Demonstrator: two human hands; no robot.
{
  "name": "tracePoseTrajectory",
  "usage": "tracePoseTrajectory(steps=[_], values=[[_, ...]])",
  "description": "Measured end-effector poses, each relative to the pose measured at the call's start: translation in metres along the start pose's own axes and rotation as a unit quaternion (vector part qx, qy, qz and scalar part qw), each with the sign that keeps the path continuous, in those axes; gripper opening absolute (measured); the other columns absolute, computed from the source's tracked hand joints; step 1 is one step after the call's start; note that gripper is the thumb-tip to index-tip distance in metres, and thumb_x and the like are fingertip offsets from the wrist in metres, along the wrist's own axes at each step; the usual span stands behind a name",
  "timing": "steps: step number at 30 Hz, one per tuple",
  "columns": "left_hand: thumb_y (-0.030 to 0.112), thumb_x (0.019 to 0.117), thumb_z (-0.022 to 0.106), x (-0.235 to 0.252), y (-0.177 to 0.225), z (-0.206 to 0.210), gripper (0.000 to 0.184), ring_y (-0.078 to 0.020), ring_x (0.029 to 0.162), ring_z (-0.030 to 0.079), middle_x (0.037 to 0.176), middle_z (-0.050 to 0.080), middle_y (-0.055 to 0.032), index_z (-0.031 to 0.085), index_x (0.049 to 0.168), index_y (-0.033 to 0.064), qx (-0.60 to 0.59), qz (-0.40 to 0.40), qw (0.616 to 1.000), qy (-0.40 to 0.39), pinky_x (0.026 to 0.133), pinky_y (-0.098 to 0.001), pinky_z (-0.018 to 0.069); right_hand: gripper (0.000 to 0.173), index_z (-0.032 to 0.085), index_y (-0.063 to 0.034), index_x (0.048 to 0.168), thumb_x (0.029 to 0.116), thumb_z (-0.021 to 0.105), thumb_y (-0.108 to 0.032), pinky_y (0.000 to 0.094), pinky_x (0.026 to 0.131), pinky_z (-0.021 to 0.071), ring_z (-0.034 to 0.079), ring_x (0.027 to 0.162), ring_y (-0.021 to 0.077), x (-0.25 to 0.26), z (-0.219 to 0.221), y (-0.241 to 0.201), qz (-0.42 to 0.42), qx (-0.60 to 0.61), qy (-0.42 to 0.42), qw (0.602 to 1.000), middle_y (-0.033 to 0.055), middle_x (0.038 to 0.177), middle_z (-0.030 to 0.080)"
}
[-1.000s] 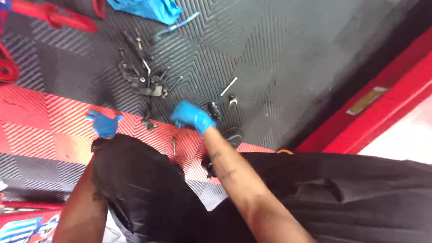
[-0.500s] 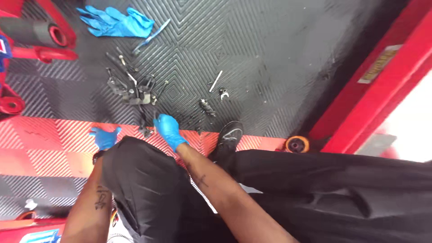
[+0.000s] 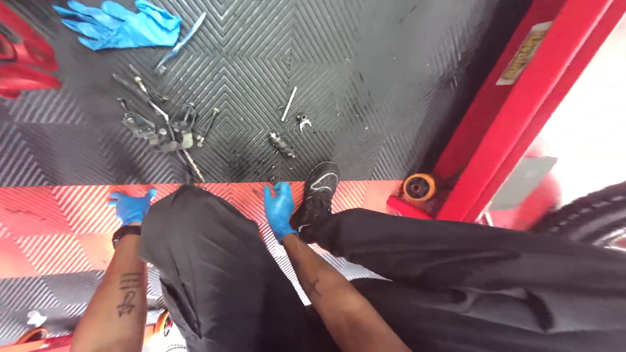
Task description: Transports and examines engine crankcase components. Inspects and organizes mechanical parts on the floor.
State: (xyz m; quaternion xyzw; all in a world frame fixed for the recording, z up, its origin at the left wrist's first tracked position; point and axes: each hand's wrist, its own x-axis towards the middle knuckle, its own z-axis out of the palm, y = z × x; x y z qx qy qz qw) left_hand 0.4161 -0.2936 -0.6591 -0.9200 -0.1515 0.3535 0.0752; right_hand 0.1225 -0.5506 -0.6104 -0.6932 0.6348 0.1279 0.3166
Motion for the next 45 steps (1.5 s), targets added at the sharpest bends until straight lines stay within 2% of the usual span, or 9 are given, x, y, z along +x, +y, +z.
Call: tracePoseTrajectory(steps=[5, 17, 20, 22, 25, 32, 35, 39, 45], values=[[0.060, 0.0805, 0.079, 0.002, 0.000, 0.000, 0.118, -0.0441, 0.139, 0.047, 0.159, 0.031, -0.0323, 0.018, 0.161, -0.0016, -0.014, -0.002, 1.000, -0.001, 0.111, -0.0534, 0.0450, 0.047, 0.069, -0.0080, 0.125, 0.0859, 0.078, -0.032, 0.0427, 0.097, 0.0541, 0.063, 0.118, 0.0296, 0.031, -0.007, 0.013, -0.070, -0.036, 0.012, 0.997, 0.0153, 0.127, 0.064], [0.058, 0.0828, 0.079, -0.031, 0.006, -0.016, 0.115, -0.0437, 0.140, 0.046, 0.161, 0.030, -0.0305, 0.017, 0.162, 0.0017, -0.042, 0.000, 0.999, 0.004, 0.111, -0.0546, 0.0433, 0.027, 0.076, -0.0087, 0.109, 0.0879, 0.073, -0.026, 0.0467, 0.094, 0.0531, 0.065, 0.111, 0.0316, 0.049, 0.001, 0.010, -0.174, -0.052, 0.017, 0.983, 0.0121, 0.114, 0.070], [0.048, 0.0933, 0.070, -0.064, -0.003, -0.031, 0.088, -0.0399, 0.137, 0.052, 0.151, 0.049, -0.0263, 0.033, 0.160, 0.0041, -0.135, 0.090, 0.985, 0.064, 0.114, -0.0554, 0.0395, 0.028, 0.077, -0.0091, 0.108, 0.0879, 0.073, -0.027, 0.0472, 0.092, 0.0538, 0.066, 0.109, 0.0318, 0.050, -0.002, -0.014, -0.204, -0.039, 0.016, 0.978, 0.0119, 0.114, 0.071], [0.027, 0.1033, 0.059, -0.110, 0.014, -0.044, 0.055, -0.0257, 0.124, 0.062, 0.141, 0.059, -0.0220, 0.047, 0.149, -0.0013, -0.245, 0.205, 0.947, 0.033, 0.107, -0.0392, 0.0478, 0.027, 0.077, -0.0089, 0.107, 0.0878, 0.073, -0.028, 0.0476, 0.092, 0.0541, 0.066, 0.109, 0.0312, 0.047, -0.006, -0.034, -0.227, -0.015, 0.006, 0.974, 0.0118, 0.113, 0.071], [0.003, 0.1077, 0.034, -0.135, 0.058, -0.006, 0.031, -0.0091, 0.110, 0.064, 0.125, 0.066, -0.0158, 0.050, 0.131, -0.0089, -0.423, 0.298, 0.815, -0.261, 0.095, -0.0213, 0.0523, 0.027, 0.076, -0.0074, 0.105, 0.0871, 0.075, -0.028, 0.0480, 0.094, 0.0532, 0.066, 0.108, 0.0312, 0.029, -0.005, -0.067, -0.276, 0.017, -0.036, 0.960, 0.0129, 0.110, 0.071], [0.022, 0.1091, 0.034, -0.173, 0.133, 0.055, 0.044, -0.0162, 0.112, 0.064, 0.125, 0.064, -0.0138, 0.046, 0.143, -0.0042, -0.542, 0.345, 0.680, -0.354, 0.099, -0.0351, 0.0533, 0.029, 0.076, -0.0071, 0.109, 0.0861, 0.074, -0.024, 0.0502, 0.096, 0.0512, 0.065, 0.110, 0.0324, 0.030, -0.015, -0.111, -0.331, -0.017, -0.094, 0.939, 0.0152, 0.111, 0.071], [0.015, 0.1084, 0.039, -0.169, 0.136, 0.058, 0.033, -0.0126, 0.089, 0.067, 0.108, 0.067, -0.0094, 0.054, 0.132, -0.0031, -0.543, 0.310, 0.713, -0.317, 0.079, -0.0311, 0.0577, 0.028, 0.077, -0.0071, 0.110, 0.0891, 0.073, -0.025, 0.0486, 0.095, 0.0511, 0.066, 0.108, 0.0318, 0.035, -0.015, -0.106, -0.336, -0.035, -0.118, 0.934, 0.0148, 0.110, 0.071], [0.012, 0.1095, 0.042, -0.177, 0.143, 0.052, 0.030, -0.0094, 0.081, 0.064, 0.101, 0.067, -0.0112, 0.057, 0.128, -0.0063, -0.471, 0.317, 0.775, -0.277, 0.077, -0.0276, 0.0558, 0.029, 0.077, -0.0069, 0.113, 0.0909, 0.072, -0.025, 0.0463, 0.095, 0.0525, 0.065, 0.107, 0.0295, 0.046, -0.027, -0.097, -0.344, -0.007, -0.180, 0.921, 0.0140, 0.111, 0.069], [0.012, 0.1086, 0.038, -0.173, 0.140, 0.048, 0.029, -0.0093, 0.069, 0.062, 0.081, 0.062, -0.0023, 0.059, 0.119, -0.0042, -0.456, 0.300, 0.789, -0.282, 0.067, -0.0261, 0.0556, 0.038, 0.062, -0.0063, 0.128, 0.0924, 0.073, -0.013, 0.0519, 0.090, 0.0551, 0.063, 0.111, 0.0361, 0.108, -0.101, -0.052, -0.178, 0.080, 0.031, 0.980, 0.0204, 0.128, 0.059]])
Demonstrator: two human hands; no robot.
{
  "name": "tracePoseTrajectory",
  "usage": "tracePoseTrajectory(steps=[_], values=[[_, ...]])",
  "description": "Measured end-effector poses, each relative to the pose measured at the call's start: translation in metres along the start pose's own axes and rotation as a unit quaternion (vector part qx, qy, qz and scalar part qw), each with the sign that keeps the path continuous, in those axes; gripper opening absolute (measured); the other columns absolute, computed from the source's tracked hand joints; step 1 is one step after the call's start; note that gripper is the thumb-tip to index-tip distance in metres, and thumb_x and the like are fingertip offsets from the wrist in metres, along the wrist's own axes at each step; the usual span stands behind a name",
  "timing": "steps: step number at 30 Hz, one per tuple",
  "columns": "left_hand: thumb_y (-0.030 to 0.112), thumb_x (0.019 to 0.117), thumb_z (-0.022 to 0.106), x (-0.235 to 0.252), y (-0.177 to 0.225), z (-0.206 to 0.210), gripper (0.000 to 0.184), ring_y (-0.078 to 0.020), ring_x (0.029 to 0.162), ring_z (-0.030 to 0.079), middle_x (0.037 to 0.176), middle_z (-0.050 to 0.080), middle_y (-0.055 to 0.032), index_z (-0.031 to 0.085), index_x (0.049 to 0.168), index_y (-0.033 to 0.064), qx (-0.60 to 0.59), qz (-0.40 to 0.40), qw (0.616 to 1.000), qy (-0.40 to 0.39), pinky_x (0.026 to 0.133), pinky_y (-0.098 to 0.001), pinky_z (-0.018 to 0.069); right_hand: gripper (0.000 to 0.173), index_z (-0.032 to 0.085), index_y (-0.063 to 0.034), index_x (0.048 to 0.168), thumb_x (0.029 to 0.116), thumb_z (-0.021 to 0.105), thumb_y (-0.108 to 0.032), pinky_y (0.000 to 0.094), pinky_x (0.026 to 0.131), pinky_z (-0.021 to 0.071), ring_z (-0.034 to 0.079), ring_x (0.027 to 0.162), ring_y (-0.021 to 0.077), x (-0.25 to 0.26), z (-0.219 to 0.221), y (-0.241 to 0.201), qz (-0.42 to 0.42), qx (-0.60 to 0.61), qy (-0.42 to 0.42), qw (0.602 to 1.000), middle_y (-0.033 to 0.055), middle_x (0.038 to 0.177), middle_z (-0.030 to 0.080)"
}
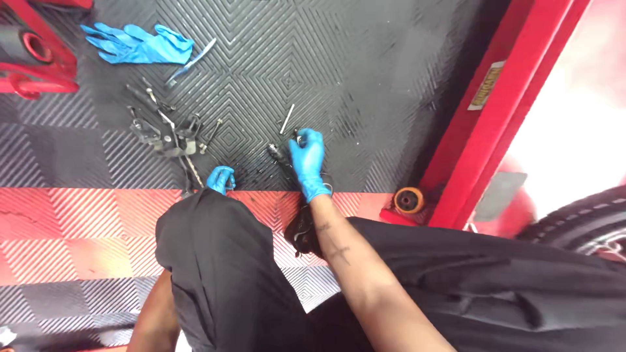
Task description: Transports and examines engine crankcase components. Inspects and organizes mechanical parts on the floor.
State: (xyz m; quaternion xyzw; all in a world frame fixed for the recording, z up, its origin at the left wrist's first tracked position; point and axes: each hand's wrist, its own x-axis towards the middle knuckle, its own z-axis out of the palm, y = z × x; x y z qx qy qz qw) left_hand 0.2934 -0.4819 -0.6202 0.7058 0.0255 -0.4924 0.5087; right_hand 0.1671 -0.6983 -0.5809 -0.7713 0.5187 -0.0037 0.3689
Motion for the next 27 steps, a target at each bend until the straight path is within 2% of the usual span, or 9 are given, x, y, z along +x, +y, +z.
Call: tracePoseTrajectory(steps=[3, 6, 8, 10, 15, 18, 20, 24, 27], values=[[0.013, 0.1097, 0.040, 0.000, 0.001, 0.003, 0.025, -0.0132, 0.068, 0.066, 0.077, 0.062, -0.0032, 0.057, 0.119, -0.0044, -0.047, -0.028, 0.998, 0.017, 0.070, -0.0303, 0.0598, 0.055, 0.058, -0.0138, 0.136, 0.0861, 0.080, -0.011, 0.0573, 0.090, 0.0537, 0.059, 0.118, 0.0400, 0.012, -0.020, 0.014, 0.030, -0.014, -0.013, 0.999, 0.0202, 0.139, 0.054], [0.008, 0.1071, 0.048, 0.002, -0.006, 0.004, 0.015, -0.0129, 0.061, 0.067, 0.072, 0.063, -0.0025, 0.057, 0.112, -0.0026, -0.075, -0.017, 0.997, 0.028, 0.063, -0.0292, 0.0605, 0.058, 0.057, -0.0186, 0.138, 0.0852, 0.080, -0.012, 0.0582, 0.089, 0.0540, 0.058, 0.119, 0.0414, 0.021, -0.015, 0.016, -0.012, -0.076, -0.047, 0.996, 0.0196, 0.141, 0.052], [0.006, 0.1057, 0.050, 0.000, -0.002, 0.004, 0.011, -0.0138, 0.061, 0.066, 0.074, 0.063, -0.0041, 0.056, 0.110, -0.0020, -0.076, -0.032, 0.996, 0.028, 0.061, -0.0295, 0.0605, 0.053, 0.059, -0.0169, 0.137, 0.0875, 0.078, -0.010, 0.0583, 0.092, 0.0531, 0.057, 0.121, 0.0436, 0.026, -0.010, 0.018, -0.059, -0.122, -0.054, 0.989, 0.0213, 0.137, 0.054], [0.005, 0.1054, 0.050, -0.001, 0.006, 0.003, 0.014, -0.0142, 0.064, 0.067, 0.084, 0.066, -0.0081, 0.060, 0.110, -0.0034, -0.058, -0.049, 0.997, 0.021, 0.062, -0.0290, 0.0604, 0.044, 0.063, -0.0156, 0.132, 0.0905, 0.074, -0.008, 0.0573, 0.092, 0.0532, 0.058, 0.118, 0.0426, 0.030, -0.009, 0.022, -0.095, -0.145, -0.051, 0.984, 0.0200, 0.133, 0.057], [-0.002, 0.1032, 0.044, 0.002, 0.011, -0.001, 0.021, -0.0096, 0.063, 0.063, 0.097, 0.069, -0.0082, 0.063, 0.111, -0.0027, -0.022, -0.024, 0.999, -0.012, 0.059, -0.0244, 0.0561, 0.031, 0.066, -0.0113, 0.123, 0.0925, 0.070, -0.006, 0.0553, 0.093, 0.0533, 0.062, 0.113, 0.0396, 0.046, -0.012, 0.032, -0.121, -0.139, -0.060, 0.981, 0.0193, 0.123, 0.062], [-0.003, 0.1006, 0.048, 0.006, 0.010, 0.000, 0.021, -0.0074, 0.056, 0.057, 0.083, 0.064, -0.0036, 0.063, 0.115, -0.0030, -0.020, -0.004, 0.999, -0.028, 0.053, -0.0218, 0.0516, 0.027, 0.068, -0.0051, 0.119, 0.0922, 0.070, -0.006, 0.0561, 0.094, 0.0532, 0.065, 0.110, 0.0396, 0.063, -0.003, 0.036, -0.139, -0.118, -0.046, 0.982, 0.0214, 0.118, 0.065], [-0.002, 0.1006, 0.049, 0.008, 0.010, 0.002, 0.022, -0.0071, 0.054, 0.054, 0.074, 0.060, -0.0012, 0.065, 0.116, -0.0030, -0.007, 0.002, 0.999, -0.036, 0.051, -0.0212, 0.0493, 0.025, 0.070, -0.0036, 0.116, 0.0912, 0.071, -0.007, 0.0542, 0.091, 0.0547, 0.067, 0.105, 0.0371, 0.053, 0.001, 0.023, -0.137, -0.094, -0.047, 0.985, 0.0203, 0.114, 0.067], [0.013, 0.1073, 0.052, 0.009, 0.015, 0.010, 0.022, -0.0035, 0.049, 0.045, 0.066, 0.054, 0.0029, 0.068, 0.115, 0.0001, 0.027, -0.023, 0.998, -0.054, 0.046, -0.0183, 0.0394, 0.028, 0.071, -0.0043, 0.118, 0.0900, 0.073, -0.007, 0.0477, 0.092, 0.0571, 0.069, 0.104, 0.0305, 0.005, 0.020, -0.022, -0.165, -0.030, -0.120, 0.978, 0.0169, 0.117, 0.069], [0.020, 0.1092, 0.048, 0.008, 0.016, 0.010, 0.030, -0.0016, 0.048, 0.046, 0.063, 0.054, 0.0045, 0.066, 0.122, -0.0009, 0.024, -0.012, 0.997, -0.072, 0.046, -0.0172, 0.0399, 0.033, 0.071, -0.0052, 0.123, 0.0911, 0.071, -0.012, 0.0477, 0.100, 0.0535, 0.067, 0.112, 0.0312, -0.018, 0.049, -0.046, -0.182, -0.045, -0.183, 0.965, 0.0161, 0.117, 0.070]])
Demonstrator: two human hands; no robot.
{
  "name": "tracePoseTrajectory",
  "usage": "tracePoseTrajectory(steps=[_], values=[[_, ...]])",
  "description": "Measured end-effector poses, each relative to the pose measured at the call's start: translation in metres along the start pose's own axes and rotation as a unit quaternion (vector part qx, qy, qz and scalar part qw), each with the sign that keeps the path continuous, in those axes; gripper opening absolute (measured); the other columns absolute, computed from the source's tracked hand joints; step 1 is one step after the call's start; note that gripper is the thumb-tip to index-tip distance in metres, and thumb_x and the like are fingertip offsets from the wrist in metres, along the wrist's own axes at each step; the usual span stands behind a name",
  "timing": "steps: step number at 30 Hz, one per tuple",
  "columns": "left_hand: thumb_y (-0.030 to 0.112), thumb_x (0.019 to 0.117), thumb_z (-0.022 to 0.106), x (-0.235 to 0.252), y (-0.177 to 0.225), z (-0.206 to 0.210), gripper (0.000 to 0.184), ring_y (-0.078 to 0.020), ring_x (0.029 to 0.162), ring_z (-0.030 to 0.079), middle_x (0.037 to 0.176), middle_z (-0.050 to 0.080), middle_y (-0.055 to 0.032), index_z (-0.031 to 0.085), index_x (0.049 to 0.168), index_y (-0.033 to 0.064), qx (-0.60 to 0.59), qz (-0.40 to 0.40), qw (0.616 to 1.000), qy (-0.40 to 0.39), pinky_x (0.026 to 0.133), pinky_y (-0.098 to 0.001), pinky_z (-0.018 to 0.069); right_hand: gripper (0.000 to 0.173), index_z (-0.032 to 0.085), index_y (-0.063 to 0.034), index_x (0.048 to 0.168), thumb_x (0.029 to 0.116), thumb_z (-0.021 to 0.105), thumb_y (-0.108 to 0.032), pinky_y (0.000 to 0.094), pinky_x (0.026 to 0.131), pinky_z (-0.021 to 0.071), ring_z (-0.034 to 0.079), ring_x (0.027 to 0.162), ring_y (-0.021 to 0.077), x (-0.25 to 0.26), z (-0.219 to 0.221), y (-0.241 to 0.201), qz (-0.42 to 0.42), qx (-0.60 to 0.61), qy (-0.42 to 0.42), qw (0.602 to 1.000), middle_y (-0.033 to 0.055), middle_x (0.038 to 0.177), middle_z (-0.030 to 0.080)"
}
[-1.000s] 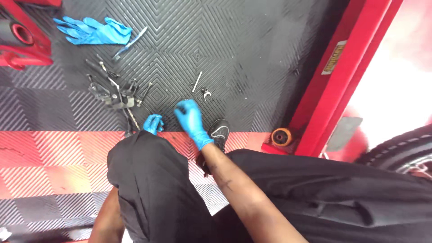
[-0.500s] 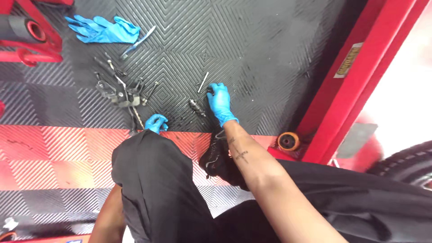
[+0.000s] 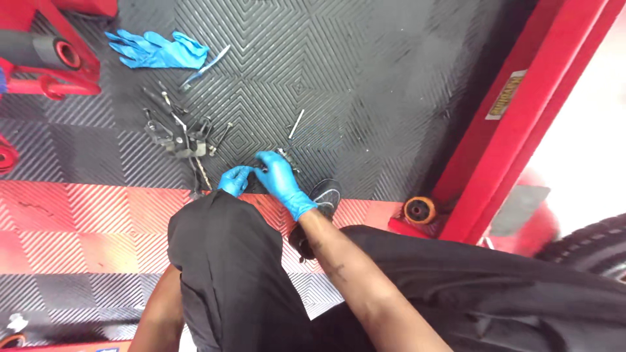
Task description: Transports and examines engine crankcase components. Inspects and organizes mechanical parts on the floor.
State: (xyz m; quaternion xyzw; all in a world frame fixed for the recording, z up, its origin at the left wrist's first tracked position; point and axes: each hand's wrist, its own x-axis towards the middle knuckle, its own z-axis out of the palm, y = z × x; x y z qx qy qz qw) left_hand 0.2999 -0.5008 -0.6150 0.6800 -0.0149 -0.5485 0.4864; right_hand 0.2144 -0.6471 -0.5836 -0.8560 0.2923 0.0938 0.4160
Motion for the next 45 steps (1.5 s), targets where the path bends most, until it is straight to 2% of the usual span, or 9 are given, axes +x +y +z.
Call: tracePoseTrajectory(steps=[10, 16, 20, 23, 25, 29, 33, 38, 45], values=[[0.014, 0.1069, 0.053, -0.006, 0.003, -0.001, 0.023, -0.0013, 0.054, 0.047, 0.072, 0.057, 0.0007, 0.065, 0.112, -0.0041, 0.053, -0.011, 0.998, -0.024, 0.053, -0.0178, 0.0429, 0.051, 0.062, -0.0032, 0.137, 0.0897, 0.075, -0.019, 0.0456, 0.096, 0.0540, 0.068, 0.105, 0.0280, -0.004, -0.003, -0.008, 0.012, 0.043, -0.110, 0.993, 0.0163, 0.117, 0.069], [0.008, 0.1055, 0.051, -0.008, 0.000, -0.003, 0.020, -0.0003, 0.051, 0.045, 0.067, 0.056, 0.0031, 0.068, 0.105, -0.0035, 0.056, -0.011, 0.997, -0.053, 0.049, -0.0170, 0.0388, 0.027, 0.065, -0.0062, 0.112, 0.1010, 0.057, -0.030, 0.0569, 0.067, 0.0536, 0.067, 0.081, 0.0356, 0.041, -0.068, 0.053, 0.258, 0.073, 0.130, 0.955, 0.0180, 0.094, 0.068], [0.010, 0.1067, 0.049, 0.000, -0.013, -0.003, 0.022, -0.0035, 0.053, 0.044, 0.068, 0.054, 0.0021, 0.067, 0.109, -0.0015, 0.084, -0.034, 0.996, -0.016, 0.051, -0.0205, 0.0396, 0.030, 0.069, 0.0019, 0.101, 0.0915, 0.068, -0.027, 0.0602, 0.086, 0.0533, 0.069, 0.105, 0.0391, 0.112, -0.077, 0.061, 0.331, -0.075, 0.065, 0.939, 0.0228, 0.107, 0.070], [0.018, 0.1059, 0.054, 0.001, -0.022, -0.007, 0.022, -0.0051, 0.059, 0.049, 0.075, 0.058, -0.0001, 0.069, 0.109, 0.0011, 0.125, -0.016, 0.991, 0.043, 0.058, -0.0244, 0.0456, 0.029, 0.068, 0.0029, 0.096, 0.0898, 0.066, -0.025, 0.0610, 0.082, 0.0540, 0.070, 0.101, 0.0397, 0.120, -0.085, 0.058, 0.336, -0.109, 0.030, 0.935, 0.0236, 0.104, 0.070], [0.026, 0.1028, 0.060, -0.001, -0.025, -0.011, 0.028, -0.0121, 0.076, 0.063, 0.090, 0.069, -0.0069, 0.070, 0.115, 0.0027, 0.196, 0.023, 0.979, 0.055, 0.077, -0.0347, 0.0548, 0.031, 0.068, 0.0007, 0.093, 0.0922, 0.062, -0.029, 0.0617, 0.080, 0.0543, 0.070, 0.097, 0.0386, 0.119, -0.090, 0.070, 0.324, -0.085, 0.032, 0.942, 0.0218, 0.101, 0.071], [0.046, 0.0951, 0.068, -0.009, -0.016, -0.018, 0.059, -0.0299, 0.090, 0.070, 0.100, 0.073, -0.0138, 0.060, 0.142, 0.0117, 0.396, 0.087, 0.913, -0.029, 0.088, -0.0536, 0.0548, 0.029, 0.066, -0.0001, 0.108, 0.0984, 0.056, -0.025, 0.0490, 0.077, 0.0611, 0.074, 0.082, 0.0261, 0.106, -0.096, 0.103, 0.268, 0.082, 0.031, 0.959, 0.0153, 0.095, 0.072], [0.040, 0.0971, 0.068, -0.009, 0.003, -0.004, 0.067, -0.0421, 0.111, 0.069, 0.122, 0.070, -0.0213, 0.046, 0.155, 0.0149, 0.564, 0.109, 0.808, -0.129, 0.095, -0.0617, 0.0520, 0.023, 0.061, 0.0002, 0.113, 0.1062, 0.050, -0.018, 0.0331, 0.065, 0.0617, 0.070, 0.068, 0.0159, 0.074, -0.100, 0.108, 0.240, 0.342, 0.065, 0.906, 0.0071, 0.084, 0.070], [0.025, 0.0993, 0.064, 0.005, -0.009, 0.016, 0.050, -0.0448, 0.102, 0.070, 0.113, 0.071, -0.0241, 0.055, 0.145, 0.0075, 0.671, 0.174, 0.710, -0.125, 0.086, -0.0590, 0.0557, 0.028, 0.053, -0.0034, 0.130, 0.1069, 0.046, -0.017, 0.0347, 0.074, 0.0611, 0.071, 0.081, 0.0184, 0.042, -0.088, 0.105, 0.259, 0.456, 0.063, 0.849, 0.0084, 0.098, 0.068], [0.006, 0.1012, 0.053, 0.013, -0.009, 0.017, 0.019, -0.0444, 0.086, 0.072, 0.093, 0.070, -0.0245, 0.066, 0.112, -0.0027, 0.689, 0.264, 0.661, -0.135, 0.071, -0.0570, 0.0575, 0.021, 0.063, -0.0094, 0.114, 0.0971, 0.065, -0.022, 0.0289, 0.058, 0.0502, 0.057, 0.064, 0.0121, 0.031, -0.074, 0.102, 0.209, 0.287, 0.111, 0.928, 0.0052, 0.088, 0.063]])
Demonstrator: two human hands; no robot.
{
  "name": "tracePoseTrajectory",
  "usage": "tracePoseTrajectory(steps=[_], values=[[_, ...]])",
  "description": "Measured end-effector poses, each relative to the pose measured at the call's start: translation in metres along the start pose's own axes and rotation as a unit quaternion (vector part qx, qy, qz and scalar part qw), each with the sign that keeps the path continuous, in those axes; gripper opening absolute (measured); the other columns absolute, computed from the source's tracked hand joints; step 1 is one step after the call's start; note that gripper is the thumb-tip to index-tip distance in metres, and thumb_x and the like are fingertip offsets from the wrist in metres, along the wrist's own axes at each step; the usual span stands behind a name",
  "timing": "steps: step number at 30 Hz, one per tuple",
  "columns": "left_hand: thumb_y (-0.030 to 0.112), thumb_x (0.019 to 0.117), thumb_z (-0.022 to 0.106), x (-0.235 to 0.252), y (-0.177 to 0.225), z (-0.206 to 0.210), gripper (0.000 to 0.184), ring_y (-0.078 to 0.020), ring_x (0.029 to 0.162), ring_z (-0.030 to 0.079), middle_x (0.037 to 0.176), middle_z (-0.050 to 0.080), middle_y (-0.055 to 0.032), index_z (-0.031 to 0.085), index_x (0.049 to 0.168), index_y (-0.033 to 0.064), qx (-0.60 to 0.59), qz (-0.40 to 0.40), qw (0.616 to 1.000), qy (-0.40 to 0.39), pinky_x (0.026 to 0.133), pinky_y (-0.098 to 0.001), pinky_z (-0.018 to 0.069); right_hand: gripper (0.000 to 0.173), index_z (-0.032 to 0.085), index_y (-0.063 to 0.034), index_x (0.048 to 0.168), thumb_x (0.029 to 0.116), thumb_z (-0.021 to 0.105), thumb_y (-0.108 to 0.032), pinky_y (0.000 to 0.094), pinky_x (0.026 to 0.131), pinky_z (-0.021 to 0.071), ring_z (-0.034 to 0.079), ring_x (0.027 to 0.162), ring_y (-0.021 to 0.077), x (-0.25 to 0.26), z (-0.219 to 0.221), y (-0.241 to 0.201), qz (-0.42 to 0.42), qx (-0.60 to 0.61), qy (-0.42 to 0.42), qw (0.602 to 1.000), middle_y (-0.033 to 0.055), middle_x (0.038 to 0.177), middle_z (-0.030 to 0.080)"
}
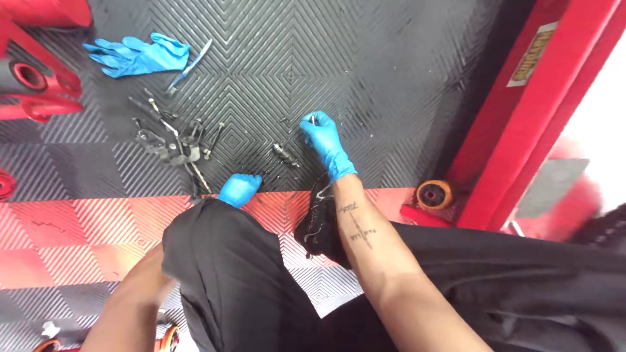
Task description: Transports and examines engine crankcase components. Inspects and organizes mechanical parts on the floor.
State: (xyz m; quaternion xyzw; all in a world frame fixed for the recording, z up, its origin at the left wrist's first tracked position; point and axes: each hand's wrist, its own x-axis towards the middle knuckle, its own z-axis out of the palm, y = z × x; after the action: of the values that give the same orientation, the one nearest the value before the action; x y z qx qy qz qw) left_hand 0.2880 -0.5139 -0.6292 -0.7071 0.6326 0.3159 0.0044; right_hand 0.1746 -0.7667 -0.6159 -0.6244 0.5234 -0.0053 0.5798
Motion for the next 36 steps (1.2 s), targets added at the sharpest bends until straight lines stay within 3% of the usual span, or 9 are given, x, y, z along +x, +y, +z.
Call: tracePoseTrajectory(steps=[4, 7, 11, 17, 19, 23, 26, 30, 36], values=[[0.002, 0.0998, 0.050, 0.006, -0.003, -0.002, 0.017, -0.0435, 0.085, 0.072, 0.092, 0.070, -0.0238, 0.064, 0.107, -0.0034, -0.008, 0.025, 0.999, -0.019, 0.071, -0.0563, 0.0573, 0.035, 0.064, -0.0114, 0.128, 0.0928, 0.066, -0.017, 0.0522, 0.080, 0.0561, 0.069, 0.089, 0.0283, 0.036, 0.017, -0.029, -0.072, -0.279, -0.010, 0.957, 0.0118, 0.100, 0.070], [0.017, 0.1022, 0.056, 0.008, -0.004, -0.004, 0.024, -0.0436, 0.090, 0.072, 0.097, 0.070, -0.0239, 0.063, 0.114, -0.0031, -0.017, 0.015, 0.999, -0.039, 0.075, -0.0569, 0.0573, 0.034, 0.063, -0.0117, 0.128, 0.0941, 0.064, -0.012, 0.0608, 0.090, 0.0537, 0.068, 0.110, 0.0371, 0.053, 0.032, -0.038, -0.133, -0.450, -0.096, 0.878, 0.0155, 0.118, 0.070], [0.024, 0.1033, 0.057, 0.006, 0.000, -0.004, 0.031, -0.0443, 0.093, 0.071, 0.100, 0.070, -0.0249, 0.062, 0.118, -0.0034, -0.018, 0.000, 0.999, -0.047, 0.078, -0.0572, 0.0570, 0.024, 0.065, -0.0068, 0.117, 0.0940, 0.061, -0.014, 0.0634, 0.083, 0.0535, 0.068, 0.107, 0.0417, 0.057, 0.049, -0.049, -0.128, -0.510, -0.145, 0.838, 0.0197, 0.112, 0.070], [0.012, 0.1046, 0.047, 0.009, 0.008, 0.000, 0.025, -0.0445, 0.092, 0.071, 0.099, 0.070, -0.0258, 0.063, 0.113, -0.0047, -0.026, 0.001, 0.999, -0.039, 0.077, -0.0570, 0.0567, 0.030, 0.070, -0.0117, 0.121, 0.0932, 0.071, -0.024, 0.0524, 0.091, 0.0545, 0.069, 0.102, 0.0275, 0.028, 0.086, -0.071, -0.148, -0.351, -0.245, 0.892, 0.0111, 0.108, 0.072], [0.016, 0.1046, 0.048, 0.009, 0.004, 0.002, 0.026, -0.0433, 0.089, 0.072, 0.095, 0.070, -0.0243, 0.064, 0.109, -0.0036, -0.032, 0.015, 0.999, -0.022, 0.075, -0.0567, 0.0574, 0.033, 0.069, -0.0116, 0.124, 0.0931, 0.072, -0.025, 0.0491, 0.089, 0.0560, 0.070, 0.096, 0.0245, 0.013, 0.072, -0.069, -0.130, -0.287, -0.195, 0.929, 0.0095, 0.105, 0.072], [0.034, 0.1036, 0.054, 0.014, -0.013, -0.012, 0.040, -0.0424, 0.104, 0.070, 0.109, 0.072, -0.0220, 0.064, 0.124, 0.0015, -0.148, -0.024, 0.985, -0.091, 0.089, -0.0629, 0.0537, 0.032, 0.065, -0.0133, 0.120, 0.0914, 0.075, -0.023, 0.0543, 0.071, 0.0578, 0.069, 0.081, 0.0299, -0.037, 0.010, -0.027, -0.067, -0.258, -0.073, 0.961, 0.0111, 0.094, 0.070], [0.033, 0.0985, 0.065, 0.009, -0.032, -0.017, 0.037, -0.0287, 0.095, 0.070, 0.104, 0.072, -0.0169, 0.069, 0.122, 0.0035, -0.367, -0.127, 0.920, -0.051, 0.091, -0.0509, 0.0554, 0.034, 0.064, -0.0096, 0.122, 0.0913, 0.077, -0.020, 0.0574, 0.073, 0.0554, 0.067, 0.084, 0.0343, -0.065, -0.004, -0.022, 0.031, -0.225, -0.069, 0.971, 0.0159, 0.098, 0.069], [0.016, 0.0999, 0.064, -0.017, -0.067, -0.013, 0.018, -0.0025, 0.057, 0.054, 0.080, 0.065, -0.0001, 0.069, 0.111, 0.0024, -0.584, -0.169, 0.791, 0.065, 0.053, -0.0205, 0.0485, 0.034, 0.063, -0.0085, 0.122, 0.0939, 0.075, -0.023, 0.0555, 0.070, 0.0539, 0.065, 0.082, 0.0341, -0.074, 0.008, -0.014, 0.041, -0.194, -0.059, 0.978, 0.0164, 0.097, 0.067], [0.014, 0.1030, 0.053, -0.052, -0.092, -0.030, 0.019, -0.0022, 0.053, 0.052, 0.074, 0.062, 0.0050, 0.070, 0.109, 0.0090, -0.672, -0.176, 0.706, 0.139, 0.051, -0.0181, 0.0481, 0.024, 0.070, -0.0078, 0.115, 0.0944, 0.071, -0.020, 0.0544, 0.081, 0.0568, 0.070, 0.091, 0.0310, -0.074, 0.060, 0.008, -0.058, -0.242, -0.043, 0.967, 0.0135, 0.100, 0.072]])
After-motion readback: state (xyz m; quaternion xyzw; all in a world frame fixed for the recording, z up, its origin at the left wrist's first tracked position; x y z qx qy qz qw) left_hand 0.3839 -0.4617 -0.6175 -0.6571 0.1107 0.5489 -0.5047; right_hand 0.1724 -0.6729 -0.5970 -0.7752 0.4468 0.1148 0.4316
